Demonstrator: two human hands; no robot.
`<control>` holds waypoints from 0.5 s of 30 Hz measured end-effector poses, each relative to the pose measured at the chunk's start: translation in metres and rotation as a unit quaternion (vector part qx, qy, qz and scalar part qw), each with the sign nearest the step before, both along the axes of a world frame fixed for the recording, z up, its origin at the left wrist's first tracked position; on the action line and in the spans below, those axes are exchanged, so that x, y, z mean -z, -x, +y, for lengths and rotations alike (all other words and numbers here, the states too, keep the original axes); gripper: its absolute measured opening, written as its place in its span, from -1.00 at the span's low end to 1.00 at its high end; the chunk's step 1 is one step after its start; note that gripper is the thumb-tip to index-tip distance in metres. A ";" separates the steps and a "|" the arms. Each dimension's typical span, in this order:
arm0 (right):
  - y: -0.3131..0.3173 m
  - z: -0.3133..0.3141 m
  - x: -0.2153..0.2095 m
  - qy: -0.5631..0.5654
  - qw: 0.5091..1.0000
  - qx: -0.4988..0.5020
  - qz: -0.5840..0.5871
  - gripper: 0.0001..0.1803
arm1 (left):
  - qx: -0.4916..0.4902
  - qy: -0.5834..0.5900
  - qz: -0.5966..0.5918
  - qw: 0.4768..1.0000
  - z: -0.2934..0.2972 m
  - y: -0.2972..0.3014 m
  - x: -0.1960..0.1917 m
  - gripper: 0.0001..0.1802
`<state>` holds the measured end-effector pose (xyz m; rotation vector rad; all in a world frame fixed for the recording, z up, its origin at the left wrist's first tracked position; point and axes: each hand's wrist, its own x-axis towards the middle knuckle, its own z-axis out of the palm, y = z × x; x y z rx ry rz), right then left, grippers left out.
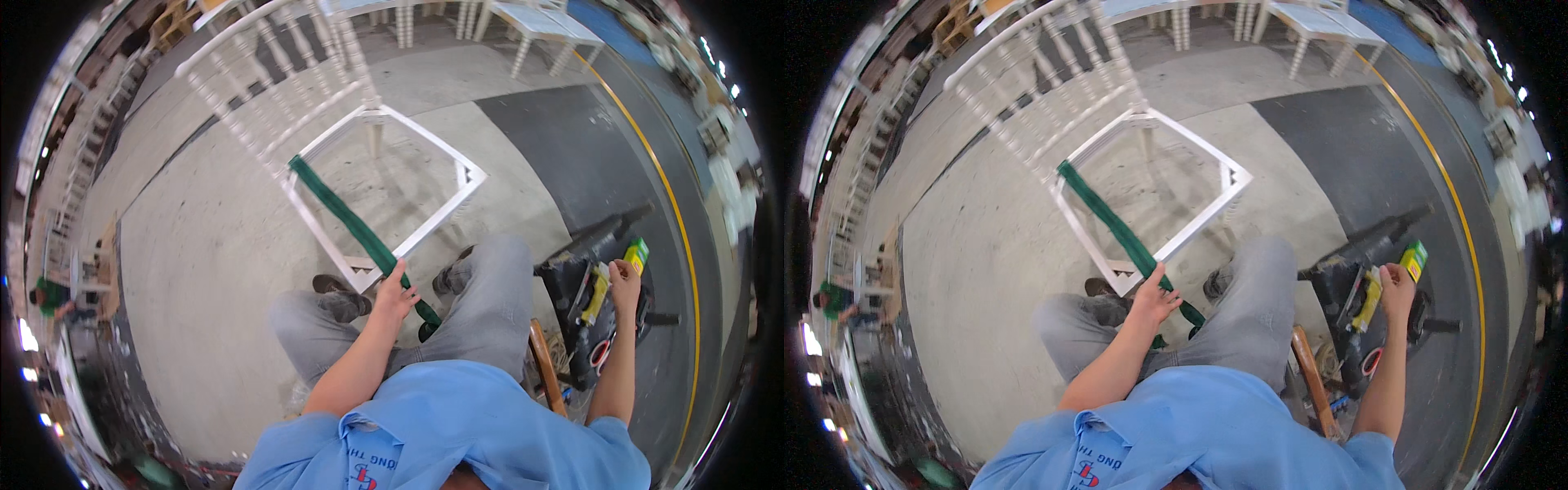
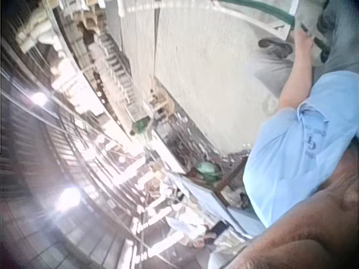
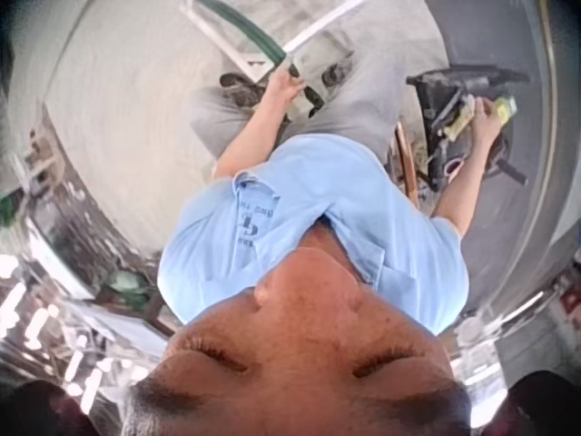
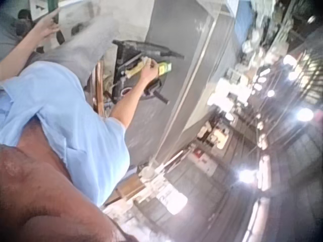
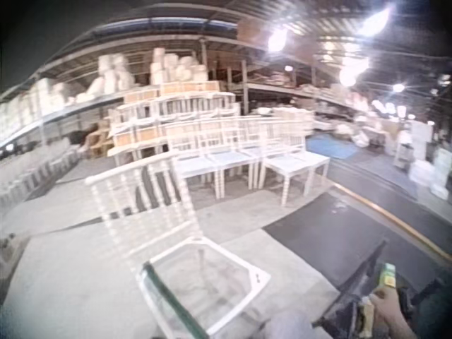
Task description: The person attaches green webbing slings to the seat frame of a white wooden chair. They position each sling, secure it with a nail gun, and trim the excess with scissors. The process is repeated for multiple slings across the seat.
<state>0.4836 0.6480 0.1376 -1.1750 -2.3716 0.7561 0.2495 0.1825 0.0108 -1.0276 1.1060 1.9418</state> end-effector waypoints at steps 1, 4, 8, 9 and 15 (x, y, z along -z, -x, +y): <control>0.017 -0.009 -0.001 0.025 0.998 -0.043 0.034 -0.72 | -0.018 0.011 -0.001 1.000 0.008 0.003 0.004 -0.09; 0.090 -0.072 0.017 0.172 0.969 -0.166 0.069 -0.74 | -0.015 0.071 0.010 0.997 0.000 0.001 0.023 -0.31; 0.181 -0.199 0.046 0.323 0.880 -0.348 -0.026 -0.72 | 0.063 0.111 -0.007 0.992 -0.003 -0.027 0.041 -0.58; 0.200 -0.229 0.054 0.336 0.843 -0.415 -0.062 -0.64 | 0.100 0.104 -0.005 0.989 -0.005 -0.036 0.042 -0.59; 0.265 -0.328 0.136 0.398 0.715 -0.470 -0.332 -0.59 | 0.339 0.058 -0.076 0.936 -0.009 -0.047 0.072 -0.73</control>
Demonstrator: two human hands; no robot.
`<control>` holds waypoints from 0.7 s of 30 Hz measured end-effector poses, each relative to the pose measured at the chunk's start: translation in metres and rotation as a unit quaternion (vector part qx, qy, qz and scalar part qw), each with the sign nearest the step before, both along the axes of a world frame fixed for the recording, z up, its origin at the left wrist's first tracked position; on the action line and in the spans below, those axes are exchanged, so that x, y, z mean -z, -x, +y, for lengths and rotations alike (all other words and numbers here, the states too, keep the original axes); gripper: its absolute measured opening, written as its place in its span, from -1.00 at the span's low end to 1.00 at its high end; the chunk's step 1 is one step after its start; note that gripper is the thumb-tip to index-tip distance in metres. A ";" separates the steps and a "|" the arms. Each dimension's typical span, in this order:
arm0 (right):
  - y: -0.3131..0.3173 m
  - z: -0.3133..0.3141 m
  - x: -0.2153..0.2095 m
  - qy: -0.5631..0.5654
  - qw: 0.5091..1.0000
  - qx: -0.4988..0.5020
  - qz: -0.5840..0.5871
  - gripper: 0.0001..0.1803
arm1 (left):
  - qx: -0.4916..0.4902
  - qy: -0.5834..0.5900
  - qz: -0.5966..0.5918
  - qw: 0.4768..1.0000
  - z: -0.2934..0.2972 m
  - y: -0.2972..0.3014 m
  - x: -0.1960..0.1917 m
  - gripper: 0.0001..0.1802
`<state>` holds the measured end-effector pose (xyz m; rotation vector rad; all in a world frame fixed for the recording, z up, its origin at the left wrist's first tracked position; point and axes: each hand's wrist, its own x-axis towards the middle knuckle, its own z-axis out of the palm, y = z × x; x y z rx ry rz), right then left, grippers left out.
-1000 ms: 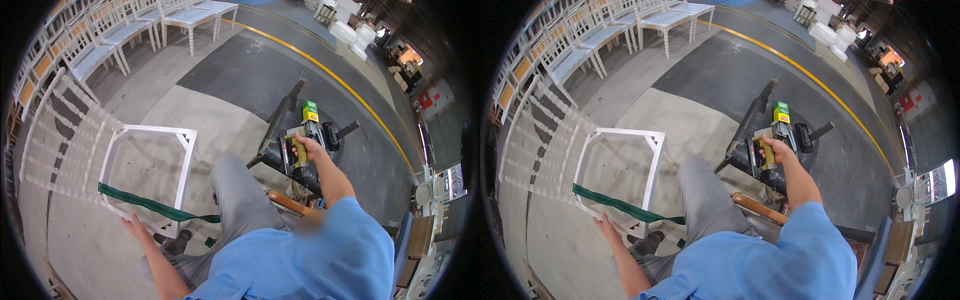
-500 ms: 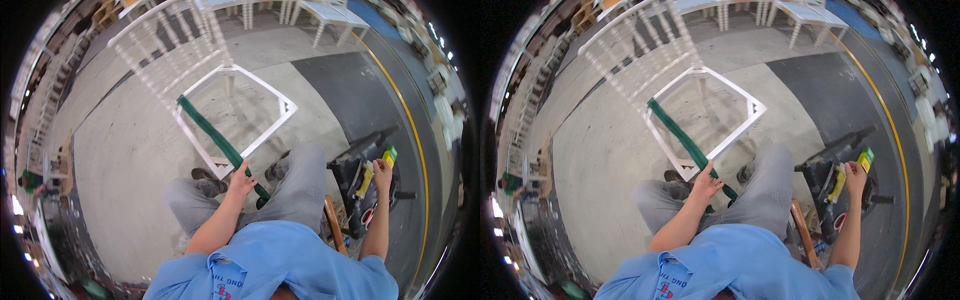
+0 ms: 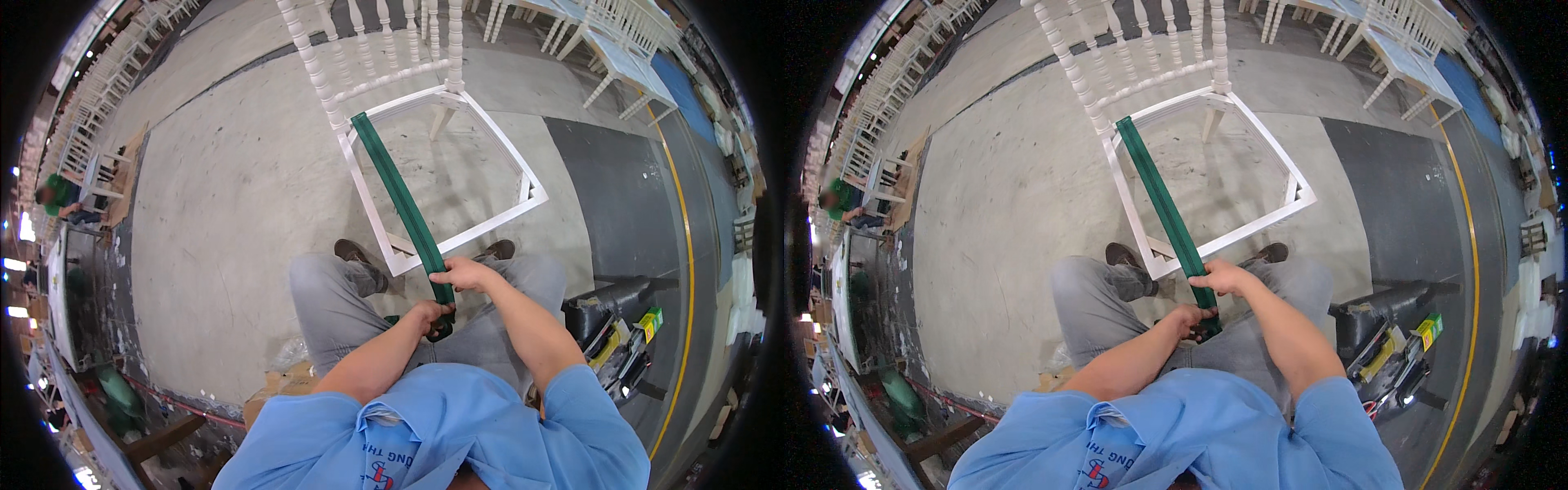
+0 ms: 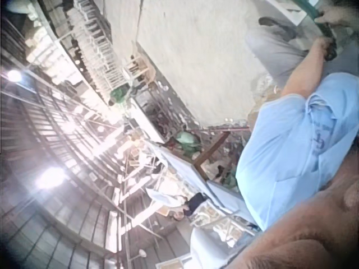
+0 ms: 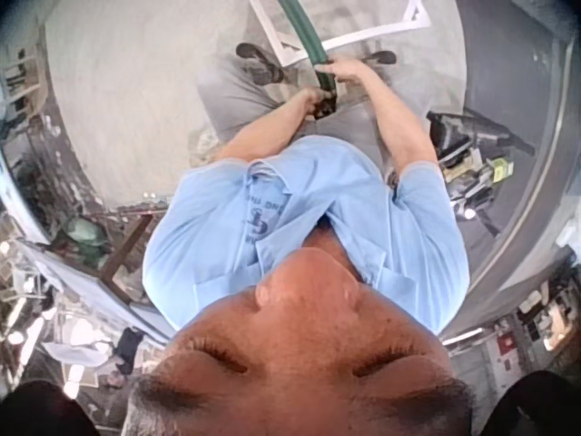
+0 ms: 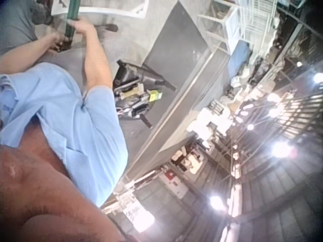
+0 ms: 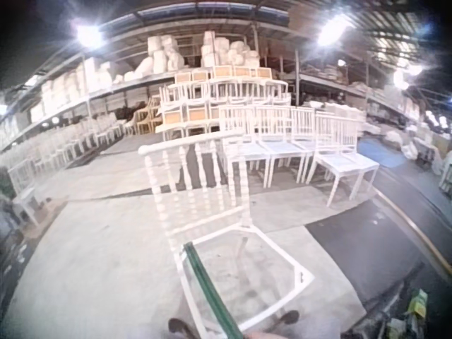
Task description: The person attaches green webbing slings to the seat frame of a white wooden chair. They position each sling, secure it with a nail gun, and trim the excess with scissors. The process is repeated for multiple slings across the seat.
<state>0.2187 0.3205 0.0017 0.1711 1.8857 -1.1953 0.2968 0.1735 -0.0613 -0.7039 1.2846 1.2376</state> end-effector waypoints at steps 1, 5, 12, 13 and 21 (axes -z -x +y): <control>0.005 -0.007 0.005 -0.003 0.999 -0.002 -0.034 -0.59 | 0.027 -0.006 -0.016 0.999 -0.001 0.002 0.005 -0.74; 0.006 -0.012 0.028 0.044 0.998 -0.015 -0.037 -0.51 | -0.045 -0.001 0.020 0.999 -0.001 -0.004 0.023 -0.70; 0.005 -0.004 0.112 -0.186 0.922 -0.307 0.146 -0.49 | -0.168 0.081 0.065 0.980 -0.002 0.012 -0.019 -0.61; 0.009 0.025 0.140 -0.192 0.909 -0.335 0.153 -0.47 | -0.195 -0.002 0.056 0.979 0.003 0.026 -0.043 -0.60; 0.008 -0.008 0.202 -0.234 0.913 -0.331 0.048 -0.47 | -0.443 -0.168 -0.047 0.879 -0.026 0.050 -0.062 -0.53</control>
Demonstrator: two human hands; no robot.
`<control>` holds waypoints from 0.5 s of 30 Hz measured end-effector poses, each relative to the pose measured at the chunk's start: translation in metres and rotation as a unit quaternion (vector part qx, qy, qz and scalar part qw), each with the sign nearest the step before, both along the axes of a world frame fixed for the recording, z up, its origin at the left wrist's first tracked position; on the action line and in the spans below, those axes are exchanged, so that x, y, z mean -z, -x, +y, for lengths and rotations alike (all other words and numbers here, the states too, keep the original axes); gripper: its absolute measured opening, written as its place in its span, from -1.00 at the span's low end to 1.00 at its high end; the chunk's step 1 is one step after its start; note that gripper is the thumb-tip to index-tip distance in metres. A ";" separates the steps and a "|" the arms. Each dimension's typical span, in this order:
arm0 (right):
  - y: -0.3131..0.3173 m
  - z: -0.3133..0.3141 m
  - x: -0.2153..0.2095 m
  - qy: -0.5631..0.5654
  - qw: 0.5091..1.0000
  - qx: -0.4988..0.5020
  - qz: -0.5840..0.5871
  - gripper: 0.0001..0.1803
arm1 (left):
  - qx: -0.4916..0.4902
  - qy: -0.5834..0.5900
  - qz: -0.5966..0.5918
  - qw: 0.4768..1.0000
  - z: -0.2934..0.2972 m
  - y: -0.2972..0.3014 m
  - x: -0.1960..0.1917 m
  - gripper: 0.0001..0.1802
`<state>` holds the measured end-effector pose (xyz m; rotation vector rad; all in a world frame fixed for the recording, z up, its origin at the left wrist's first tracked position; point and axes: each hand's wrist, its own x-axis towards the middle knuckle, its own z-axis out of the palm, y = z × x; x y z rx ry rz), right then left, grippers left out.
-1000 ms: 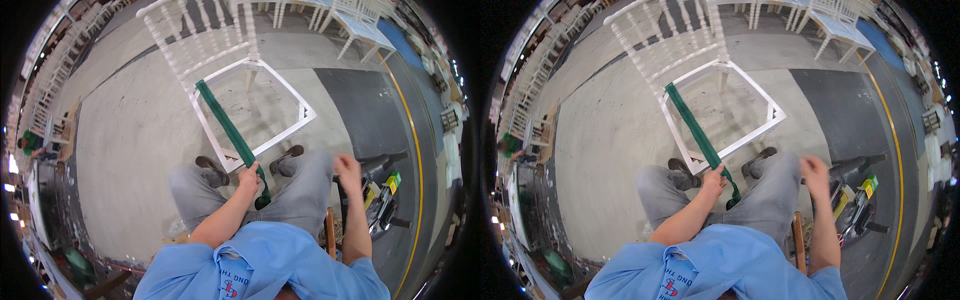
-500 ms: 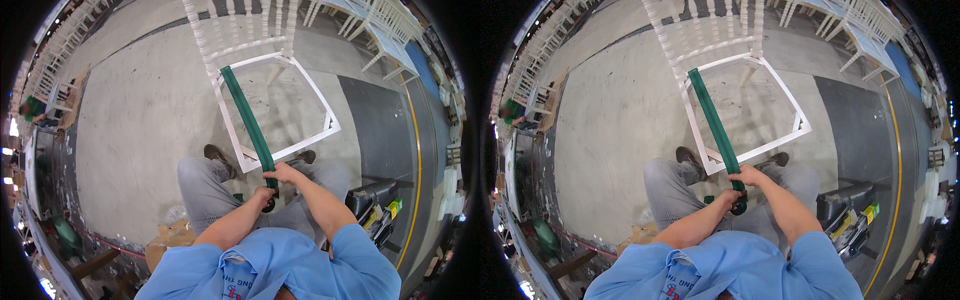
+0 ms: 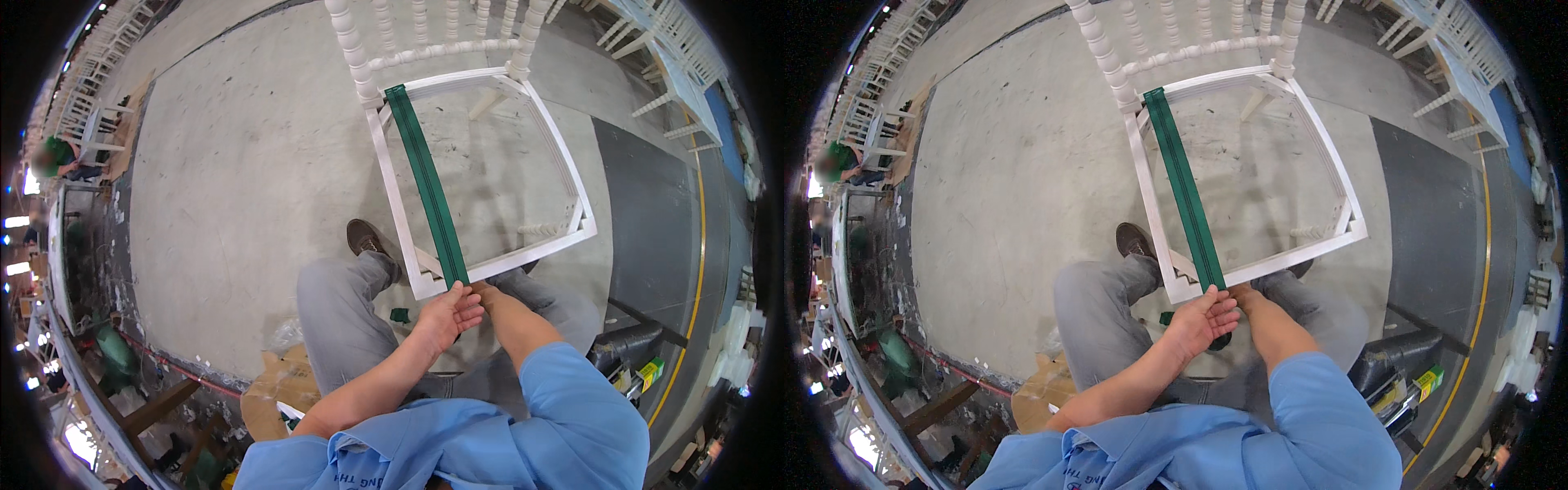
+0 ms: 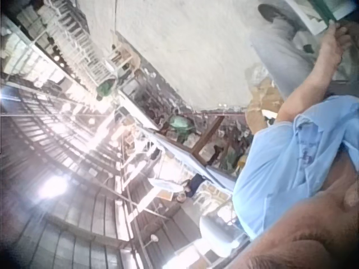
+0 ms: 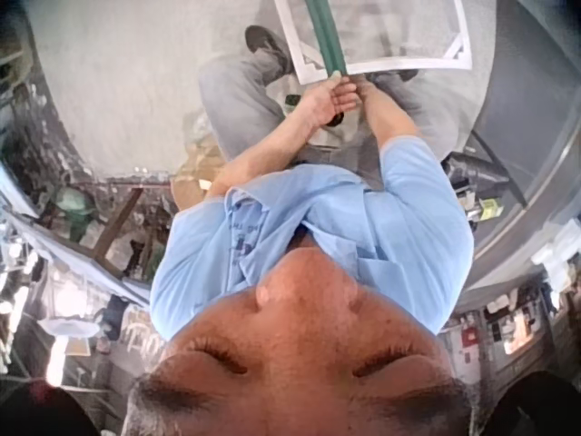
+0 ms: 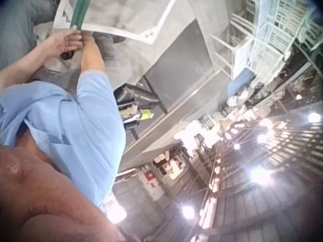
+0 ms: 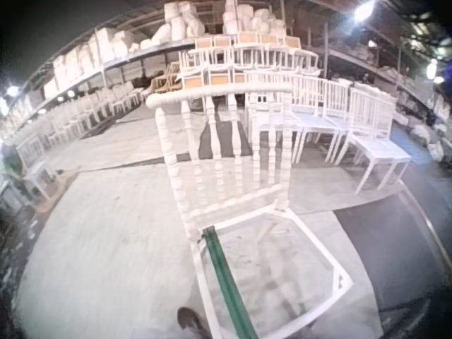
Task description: The person attaches green webbing slings to the seat frame of a white wooden chair. They position each sling, secure it with a nail gun, and trim the excess with scissors. The process is repeated for multiple slings across the seat.
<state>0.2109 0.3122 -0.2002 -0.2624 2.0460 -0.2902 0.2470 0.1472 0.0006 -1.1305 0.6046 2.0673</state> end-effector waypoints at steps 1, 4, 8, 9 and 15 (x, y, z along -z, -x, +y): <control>0.002 0.001 0.005 -0.013 1.000 0.021 0.003 -0.47 | -0.006 -0.004 -0.011 1.000 0.005 0.004 0.001 -0.51; 0.005 0.001 0.012 -0.029 0.996 0.089 0.005 -0.48 | -0.024 0.010 -0.003 1.000 0.015 0.009 0.008 -0.48; 0.011 -0.004 0.006 -0.002 0.978 0.207 -0.022 -0.48 | -0.037 0.042 0.013 0.998 0.016 0.003 0.015 -0.49; 0.014 -0.001 0.000 0.011 0.964 0.264 -0.037 -0.48 | -0.037 0.040 0.017 0.998 0.017 0.003 0.017 -0.50; -0.007 0.031 -0.059 0.357 0.490 0.625 -0.492 -0.51 | -0.042 0.037 0.036 0.998 0.024 0.008 0.025 -0.56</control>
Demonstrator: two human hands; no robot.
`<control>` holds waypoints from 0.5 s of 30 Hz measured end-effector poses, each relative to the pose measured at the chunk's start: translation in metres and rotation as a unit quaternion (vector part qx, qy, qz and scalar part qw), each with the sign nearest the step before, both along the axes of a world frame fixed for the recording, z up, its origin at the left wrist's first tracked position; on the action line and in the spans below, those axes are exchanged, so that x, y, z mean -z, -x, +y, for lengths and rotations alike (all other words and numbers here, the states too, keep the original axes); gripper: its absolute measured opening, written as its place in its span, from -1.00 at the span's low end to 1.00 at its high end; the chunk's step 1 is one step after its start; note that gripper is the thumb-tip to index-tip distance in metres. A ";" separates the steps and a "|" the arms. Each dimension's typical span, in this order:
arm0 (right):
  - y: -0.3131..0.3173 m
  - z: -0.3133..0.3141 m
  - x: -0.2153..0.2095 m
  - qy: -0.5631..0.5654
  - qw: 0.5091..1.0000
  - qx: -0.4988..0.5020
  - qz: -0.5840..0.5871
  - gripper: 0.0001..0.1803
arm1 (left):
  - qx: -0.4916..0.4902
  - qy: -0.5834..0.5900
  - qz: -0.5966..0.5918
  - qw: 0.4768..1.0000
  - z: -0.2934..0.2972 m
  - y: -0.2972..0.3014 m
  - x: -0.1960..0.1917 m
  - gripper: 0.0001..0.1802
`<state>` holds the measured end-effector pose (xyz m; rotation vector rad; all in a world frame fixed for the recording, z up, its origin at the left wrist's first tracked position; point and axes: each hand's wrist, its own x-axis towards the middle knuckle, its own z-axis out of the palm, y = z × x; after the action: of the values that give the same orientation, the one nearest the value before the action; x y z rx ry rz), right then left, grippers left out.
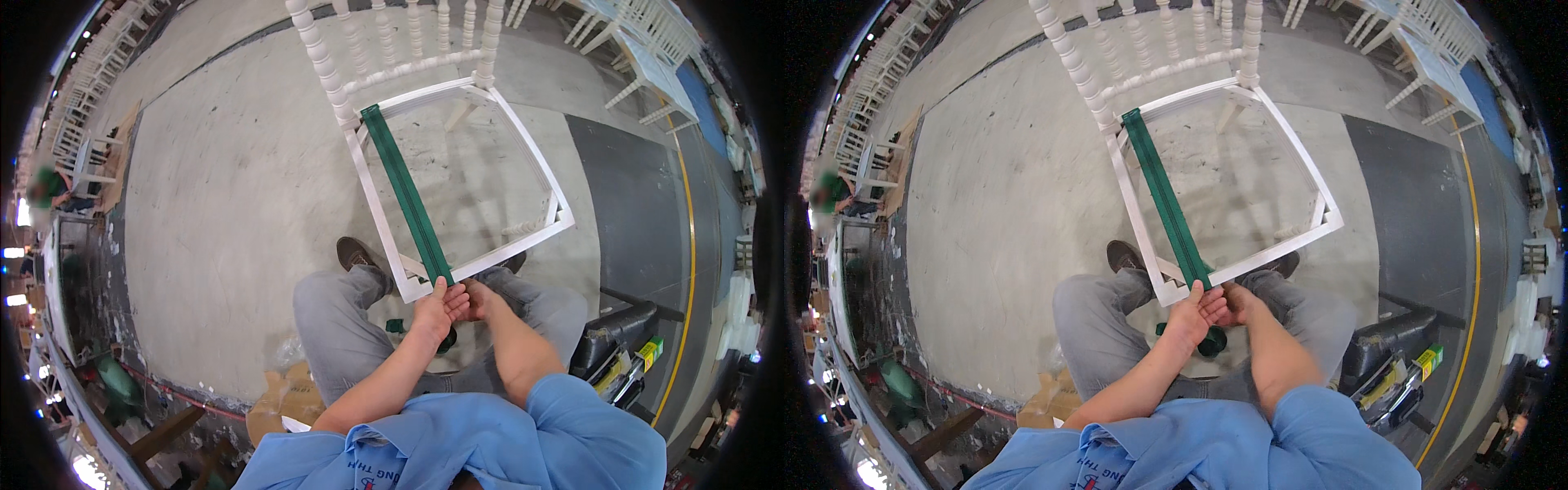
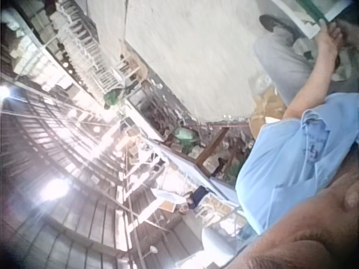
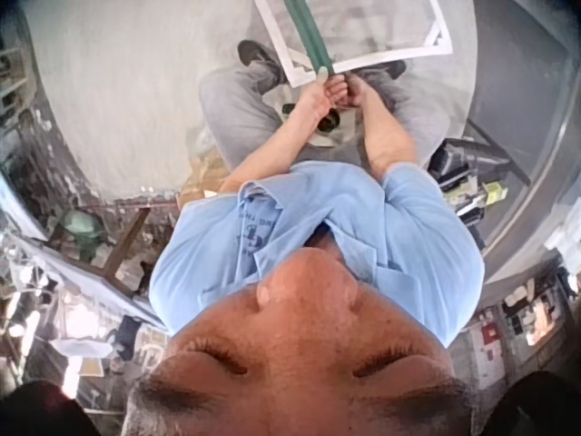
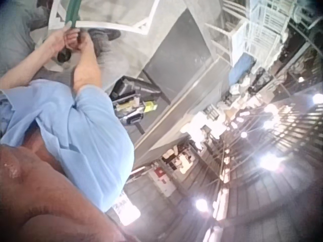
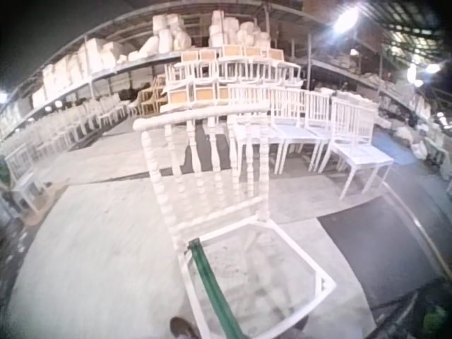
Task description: The person attaches green webbing slings to the seat frame of a white wooden chair. They position each sling, secure it with a nail gun, and trim the excess with scissors. The process is repeated for multiple slings across the seat.
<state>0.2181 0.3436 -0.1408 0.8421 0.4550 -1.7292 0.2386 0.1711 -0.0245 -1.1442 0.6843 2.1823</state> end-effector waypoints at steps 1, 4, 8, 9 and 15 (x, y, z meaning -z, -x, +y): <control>0.004 -0.028 -0.028 0.045 0.996 0.061 -0.053 -0.66 | -0.017 0.018 -0.008 1.000 -0.008 -0.005 0.008 -0.57; 0.003 -0.056 -0.046 -0.114 0.980 0.157 -0.034 -0.58 | 0.010 0.020 0.003 1.000 -0.004 -0.002 -0.001 -0.58; 0.006 -0.082 -0.028 -0.213 0.966 0.144 0.031 -0.56 | 0.028 0.009 0.017 0.999 -0.008 0.001 -0.003 -0.59; 0.006 -0.088 -0.022 -0.237 0.961 0.135 0.045 -0.56 | 0.032 0.002 0.017 0.999 -0.009 0.001 -0.001 -0.60; 0.037 -0.093 0.022 -0.391 0.908 -0.027 0.145 -0.54 | 0.169 -0.040 -0.025 0.985 -0.038 0.006 -0.019 -0.63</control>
<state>0.1807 0.2509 -0.1632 1.1064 1.4218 -1.6179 0.2330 0.1335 -0.0056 -0.9613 0.7060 1.8718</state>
